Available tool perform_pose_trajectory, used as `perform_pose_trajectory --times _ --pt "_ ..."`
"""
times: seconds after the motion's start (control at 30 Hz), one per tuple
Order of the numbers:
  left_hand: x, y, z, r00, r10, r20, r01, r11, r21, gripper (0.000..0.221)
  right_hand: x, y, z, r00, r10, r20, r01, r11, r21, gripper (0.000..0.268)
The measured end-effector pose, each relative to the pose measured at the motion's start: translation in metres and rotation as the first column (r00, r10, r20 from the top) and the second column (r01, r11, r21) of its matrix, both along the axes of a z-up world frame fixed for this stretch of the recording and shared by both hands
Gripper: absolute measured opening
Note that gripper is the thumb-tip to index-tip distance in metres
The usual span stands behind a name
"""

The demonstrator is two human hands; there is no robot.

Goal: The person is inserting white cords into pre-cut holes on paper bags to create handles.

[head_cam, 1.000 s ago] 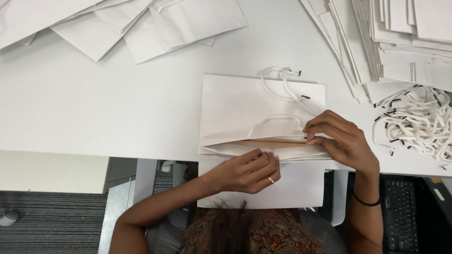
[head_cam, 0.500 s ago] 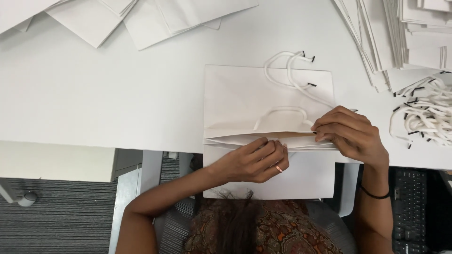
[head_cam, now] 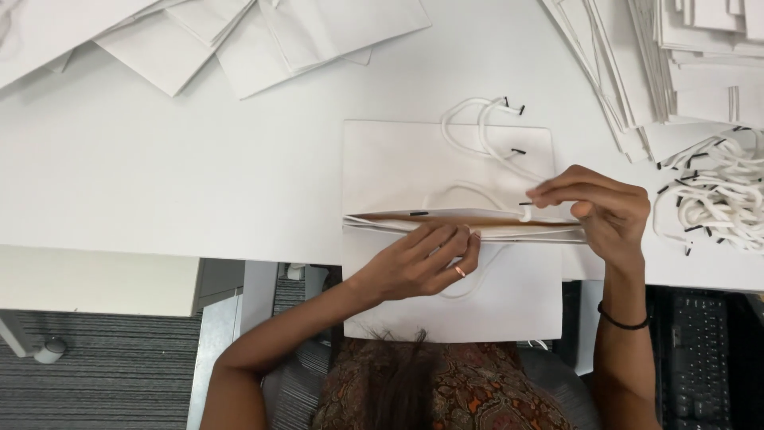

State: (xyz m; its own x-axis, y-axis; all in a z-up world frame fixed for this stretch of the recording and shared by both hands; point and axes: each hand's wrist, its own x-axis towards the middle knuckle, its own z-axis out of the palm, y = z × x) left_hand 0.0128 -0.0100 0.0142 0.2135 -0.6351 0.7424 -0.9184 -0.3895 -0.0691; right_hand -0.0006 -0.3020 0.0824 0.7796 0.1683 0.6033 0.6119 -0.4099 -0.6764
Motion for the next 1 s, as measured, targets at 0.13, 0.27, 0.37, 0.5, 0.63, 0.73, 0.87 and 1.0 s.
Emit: perform_pose_trajectory --times 0.13,0.27,0.37,0.5,0.63,0.73,0.87,1.0 --pt "0.000 -0.005 -0.015 0.998 -0.010 0.056 0.009 1.000 0.022 0.024 0.012 -0.002 0.014 0.948 -0.036 -0.315 0.044 0.999 0.018 0.022" --pt "-0.004 0.005 -0.001 0.997 -0.062 0.055 0.061 0.998 0.021 0.022 0.027 -0.015 -0.003 0.843 0.017 -0.537 -0.060 0.996 -0.062 0.026" --pt "-0.006 0.008 0.003 0.992 -0.121 0.047 0.122 0.992 -0.023 0.021 0.033 -0.009 -0.008 0.867 0.005 -0.498 -0.111 0.977 -0.184 0.025" --pt "-0.005 0.005 -0.004 0.993 -0.095 0.066 0.095 0.995 -0.009 0.019 0.037 0.007 -0.005 0.886 -0.067 -0.459 -0.125 0.918 -0.376 0.033" --pt "-0.005 0.000 -0.013 0.997 -0.070 0.030 0.071 0.997 -0.008 0.023 0.029 -0.041 -0.029 0.928 -0.343 -0.144 0.166 0.727 -0.666 0.025" --pt "-0.002 -0.005 -0.018 1.000 -0.025 0.001 0.025 1.000 -0.007 0.028 0.017 -0.100 -0.038 0.790 -0.605 0.102 0.461 0.475 -0.749 0.012" --pt "-0.003 -0.006 -0.021 1.000 -0.011 -0.011 0.011 1.000 0.006 0.029 -0.017 -0.143 -0.029 0.723 -0.665 0.187 0.593 0.458 -0.662 0.015" --pt "-0.006 0.002 -0.011 0.998 -0.063 -0.018 0.063 0.998 -0.012 0.024 -0.013 -0.034 0.035 0.867 -0.498 0.021 0.406 0.682 -0.608 0.013"
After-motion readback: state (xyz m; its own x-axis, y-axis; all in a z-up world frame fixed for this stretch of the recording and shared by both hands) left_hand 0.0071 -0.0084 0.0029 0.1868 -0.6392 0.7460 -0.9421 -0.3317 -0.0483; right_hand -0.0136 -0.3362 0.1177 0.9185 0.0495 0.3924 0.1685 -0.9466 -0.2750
